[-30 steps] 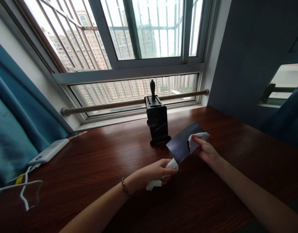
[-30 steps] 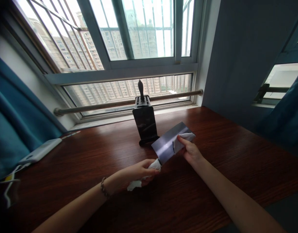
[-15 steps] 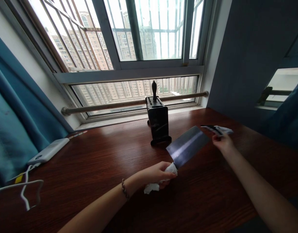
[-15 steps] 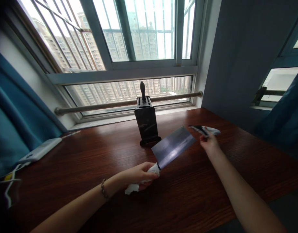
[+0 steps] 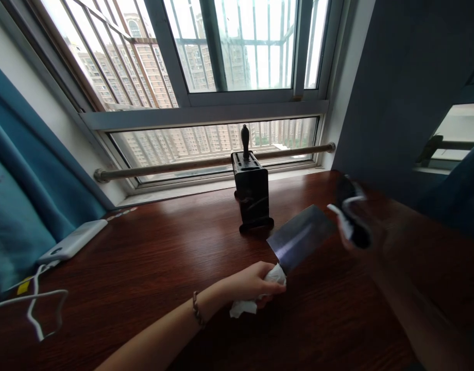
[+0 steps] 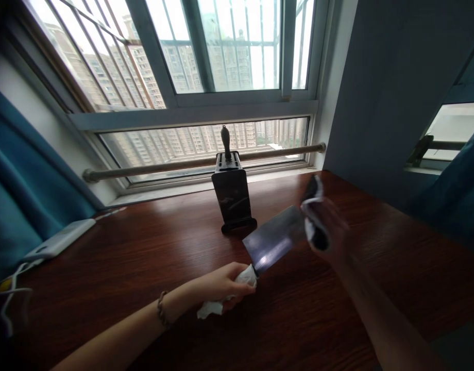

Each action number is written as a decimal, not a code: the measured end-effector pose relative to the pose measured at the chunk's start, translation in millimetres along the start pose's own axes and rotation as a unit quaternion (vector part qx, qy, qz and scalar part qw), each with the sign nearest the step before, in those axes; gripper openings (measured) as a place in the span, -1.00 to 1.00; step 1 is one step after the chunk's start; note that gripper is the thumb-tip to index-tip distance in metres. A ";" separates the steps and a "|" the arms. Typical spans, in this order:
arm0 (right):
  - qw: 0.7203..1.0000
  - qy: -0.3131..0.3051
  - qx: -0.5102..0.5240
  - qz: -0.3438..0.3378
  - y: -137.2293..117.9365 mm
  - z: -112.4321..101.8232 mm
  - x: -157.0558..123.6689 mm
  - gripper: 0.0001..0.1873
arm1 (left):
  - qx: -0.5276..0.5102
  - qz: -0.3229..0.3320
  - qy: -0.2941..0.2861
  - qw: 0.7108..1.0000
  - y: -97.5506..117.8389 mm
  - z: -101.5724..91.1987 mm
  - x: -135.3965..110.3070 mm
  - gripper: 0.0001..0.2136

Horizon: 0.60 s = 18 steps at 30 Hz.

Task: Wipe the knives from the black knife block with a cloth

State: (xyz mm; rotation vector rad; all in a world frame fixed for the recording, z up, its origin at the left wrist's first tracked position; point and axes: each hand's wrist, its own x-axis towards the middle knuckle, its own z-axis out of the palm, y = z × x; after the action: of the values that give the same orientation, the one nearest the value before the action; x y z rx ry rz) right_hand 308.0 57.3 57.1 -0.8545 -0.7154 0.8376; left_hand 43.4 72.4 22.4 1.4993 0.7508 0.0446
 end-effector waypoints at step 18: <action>0.576 -0.316 -0.680 -0.324 43.5 25.5 -23.0 -0.53 | 0.018 0.005 0.026 0.999 -5.0 0.2 2.3 -0.79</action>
State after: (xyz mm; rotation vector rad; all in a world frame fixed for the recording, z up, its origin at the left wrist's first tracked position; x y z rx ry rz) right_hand 261.8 63.7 27.2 -1.4564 -2.3040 -0.3537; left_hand 43.2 72.7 17.0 1.5410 0.7906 0.0786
